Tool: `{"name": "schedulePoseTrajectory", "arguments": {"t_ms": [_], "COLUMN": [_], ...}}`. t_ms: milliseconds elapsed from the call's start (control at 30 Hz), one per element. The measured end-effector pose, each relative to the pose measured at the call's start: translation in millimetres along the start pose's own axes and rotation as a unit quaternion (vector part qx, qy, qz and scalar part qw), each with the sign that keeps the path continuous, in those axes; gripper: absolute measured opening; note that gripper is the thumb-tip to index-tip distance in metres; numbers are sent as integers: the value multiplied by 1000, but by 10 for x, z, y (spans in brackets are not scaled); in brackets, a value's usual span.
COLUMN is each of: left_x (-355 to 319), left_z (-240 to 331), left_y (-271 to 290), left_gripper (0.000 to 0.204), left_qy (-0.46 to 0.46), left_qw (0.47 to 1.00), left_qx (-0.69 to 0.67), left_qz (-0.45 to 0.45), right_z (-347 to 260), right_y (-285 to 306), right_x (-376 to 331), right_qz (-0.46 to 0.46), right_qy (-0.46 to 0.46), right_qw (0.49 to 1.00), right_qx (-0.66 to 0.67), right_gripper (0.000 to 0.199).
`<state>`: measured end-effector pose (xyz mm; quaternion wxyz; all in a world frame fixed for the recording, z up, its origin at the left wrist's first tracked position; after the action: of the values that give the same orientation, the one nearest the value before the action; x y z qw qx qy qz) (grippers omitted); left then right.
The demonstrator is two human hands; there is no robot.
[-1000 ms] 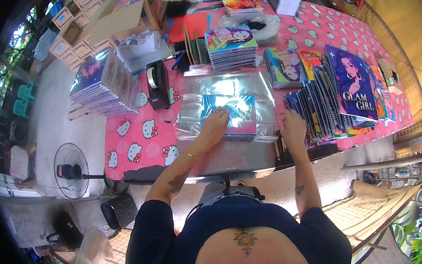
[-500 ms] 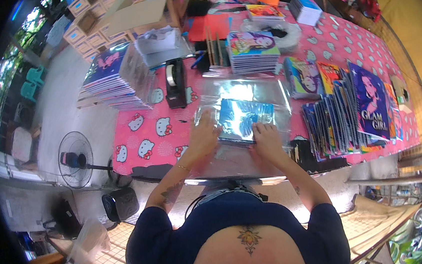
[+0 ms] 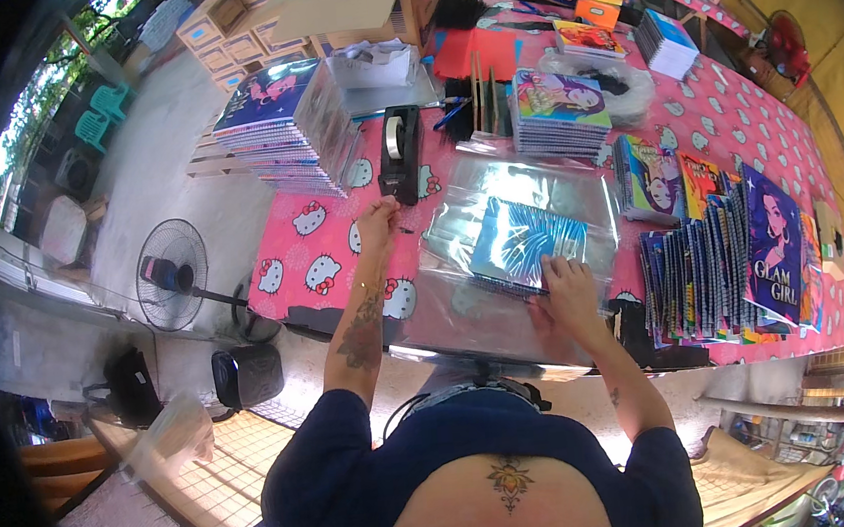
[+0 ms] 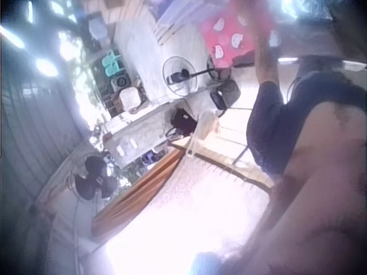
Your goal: The person wraps stacks of books in plastic sheets, secures the plastic with tape from a dispenser, and places the packaged books aside.
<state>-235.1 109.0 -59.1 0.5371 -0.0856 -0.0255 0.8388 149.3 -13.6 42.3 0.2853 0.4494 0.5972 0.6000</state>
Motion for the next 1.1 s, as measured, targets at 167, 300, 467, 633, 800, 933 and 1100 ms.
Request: {"name": "schedulePoseTrajectory", "arguments": {"t_ms": [167, 300, 467, 633, 800, 933, 1100], "left_x": [-233, -1011, -1558, -1528, -1637, -2064, -2725], "left_z": [1013, 527, 225, 150, 236, 321, 541], "left_y": [-310, -1578, -2269, -2209, -2166, -2002, -2212], "left_gripper": [19, 23, 37, 52, 48, 36, 29], "left_qy": [-106, -82, -87, -147, -173, -308, -499], "left_qw": [811, 942, 845, 734, 692, 712, 682], "left_qx": [561, 236, 483, 616, 652, 585, 444], "left_qz": [126, -223, -216, -247, -256, -236, -296], "right_z": [122, 79, 108, 145, 242, 682, 1182], "right_y": [-8, -103, -92, -68, 36, -409, -509], "right_x": [-4, -41, -63, -55, -3, 369, 1034], "right_qz": [17, 6, 18, -31, 52, -83, -131], "right_qy": [3, 23, 25, 3, -32, -92, -64], "right_qw": [1000, 1000, 1000, 998, 995, 983, 967], "right_qx": [5, 7, 1, 46, 79, 136, 210], "right_gripper": [74, 72, 72, 72, 58, 47, 56]}}
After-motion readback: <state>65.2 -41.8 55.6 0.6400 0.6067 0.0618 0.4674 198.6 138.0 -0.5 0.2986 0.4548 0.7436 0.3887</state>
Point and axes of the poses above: each hand's wrist, its own x-axis towards the middle knuckle, its own y-axis out of the back of the hand, z = x × y, the point moved 6 cm from there along x, towards the middle knuckle
